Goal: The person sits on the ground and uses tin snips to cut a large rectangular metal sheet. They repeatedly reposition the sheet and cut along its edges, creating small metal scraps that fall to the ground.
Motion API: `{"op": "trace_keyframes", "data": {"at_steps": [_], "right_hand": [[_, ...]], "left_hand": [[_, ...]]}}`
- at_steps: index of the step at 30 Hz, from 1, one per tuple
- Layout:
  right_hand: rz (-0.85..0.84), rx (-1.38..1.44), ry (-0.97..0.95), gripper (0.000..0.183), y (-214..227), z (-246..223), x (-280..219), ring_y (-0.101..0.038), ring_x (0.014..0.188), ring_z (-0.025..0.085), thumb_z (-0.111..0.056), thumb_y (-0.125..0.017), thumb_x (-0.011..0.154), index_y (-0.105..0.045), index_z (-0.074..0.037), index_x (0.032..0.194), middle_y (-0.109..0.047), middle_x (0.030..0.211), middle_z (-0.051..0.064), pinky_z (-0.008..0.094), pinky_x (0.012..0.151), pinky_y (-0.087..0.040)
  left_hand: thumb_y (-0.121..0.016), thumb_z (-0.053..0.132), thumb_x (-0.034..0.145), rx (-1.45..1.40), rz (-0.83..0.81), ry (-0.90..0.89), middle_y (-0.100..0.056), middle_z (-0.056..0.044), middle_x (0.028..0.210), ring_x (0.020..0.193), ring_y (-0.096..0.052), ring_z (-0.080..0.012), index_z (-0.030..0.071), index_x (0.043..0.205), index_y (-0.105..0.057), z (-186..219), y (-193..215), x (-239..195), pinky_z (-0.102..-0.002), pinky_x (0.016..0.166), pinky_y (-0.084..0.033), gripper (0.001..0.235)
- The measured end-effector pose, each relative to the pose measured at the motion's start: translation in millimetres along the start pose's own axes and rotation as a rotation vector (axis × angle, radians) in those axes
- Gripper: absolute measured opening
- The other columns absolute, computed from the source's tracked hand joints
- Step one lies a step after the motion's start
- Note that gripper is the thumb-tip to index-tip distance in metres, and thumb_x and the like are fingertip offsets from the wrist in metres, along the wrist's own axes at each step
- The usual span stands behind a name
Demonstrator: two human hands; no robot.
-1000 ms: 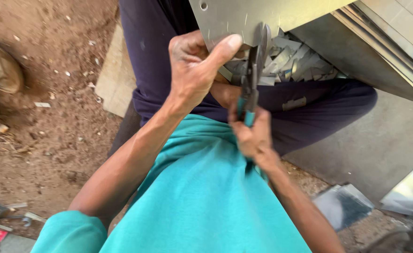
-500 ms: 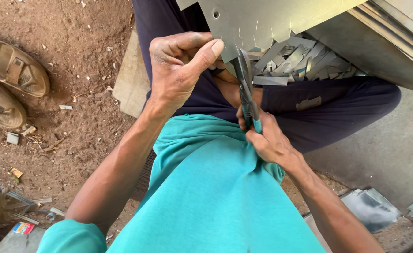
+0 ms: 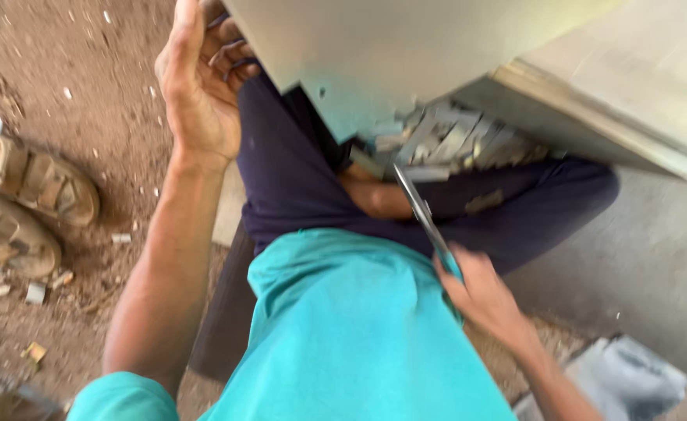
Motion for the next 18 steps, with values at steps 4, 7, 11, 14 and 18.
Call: {"op": "trace_keyframes", "data": {"at_steps": [4, 7, 11, 14, 18], "right_hand": [[-0.012, -0.215, -0.302, 0.035, -10.9, 66.3, -56.6, -0.07, 0.102, 0.042, -0.023, -0.067, 0.084, -0.071, -0.008, 0.116, -0.075, 0.101, 0.02, 0.046, 0.088, -0.054], [0.347, -0.451, 0.006, 0.072, -24.8, 90.7, -61.1, -0.064, 0.103, 0.05, -0.029, -0.08, 0.063, -0.066, 0.001, 0.126, -0.068, 0.114, 0.027, 0.05, 0.085, -0.049], [0.396, 0.328, 0.042, 0.052, -48.7, 56.7, -53.0, -0.073, 0.108, 0.028, -0.035, -0.067, 0.09, -0.066, 0.0, 0.128, -0.075, 0.114, 0.018, 0.04, 0.093, -0.056], [0.31, 1.015, 0.038, 0.067, -48.2, -6.2, -32.7, -0.068, 0.11, 0.028, -0.044, -0.055, 0.092, -0.055, 0.003, 0.14, -0.07, 0.128, 0.019, 0.039, 0.076, -0.053], [0.455, 1.741, 0.268, 0.062, 0.0, -51.1, -9.8, -0.063, 0.109, 0.024, -0.047, -0.051, 0.102, -0.054, 0.003, 0.14, -0.065, 0.129, 0.014, 0.034, 0.078, -0.05]], "left_hand": [[-0.074, 0.013, 0.096, 0.227, 0.151, -0.245, -0.069, -0.001, 0.092, 0.082, -0.06, -0.0105, 0.002, 0.103, -0.075, 7.2, -38.1, 16.8, -0.027, 0.076, -0.051, 0.013], [-0.073, 0.01, 0.093, 0.045, 0.123, -0.137, -0.071, -0.001, 0.09, 0.078, -0.064, -0.0098, 0.003, 0.092, -0.072, -26.8, -82.3, -32.4, -0.028, 0.074, -0.055, 0.007], [-0.073, 0.021, 0.083, 0.114, -0.53, 0.312, -0.072, 0.001, 0.103, 0.096, -0.068, -0.0081, 0.01, 0.109, -0.067, -66.2, -126.7, -89.2, -0.024, 0.089, -0.054, 0.029], [-0.076, 0.03, 0.087, 0.009, -0.34, 0.307, -0.07, -0.006, 0.103, 0.093, -0.068, -0.0177, 0.001, 0.11, -0.067, -57.5, -127.8, -67.4, -0.036, 0.08, -0.059, 0.038], [-0.065, 0.043, 0.094, -0.238, -0.054, 0.306, -0.068, -0.007, 0.09, 0.08, -0.069, -0.0195, 0.005, 0.108, -0.066, -22.7, -92.7, -0.9, -0.034, 0.071, -0.056, 0.041]]}}
Point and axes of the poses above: each hand's wrist, its own x-axis towards the middle knuckle, its own y-axis out of the back of the hand, z = x × y, the point moved 1 cm from there along x, towards the middle knuckle
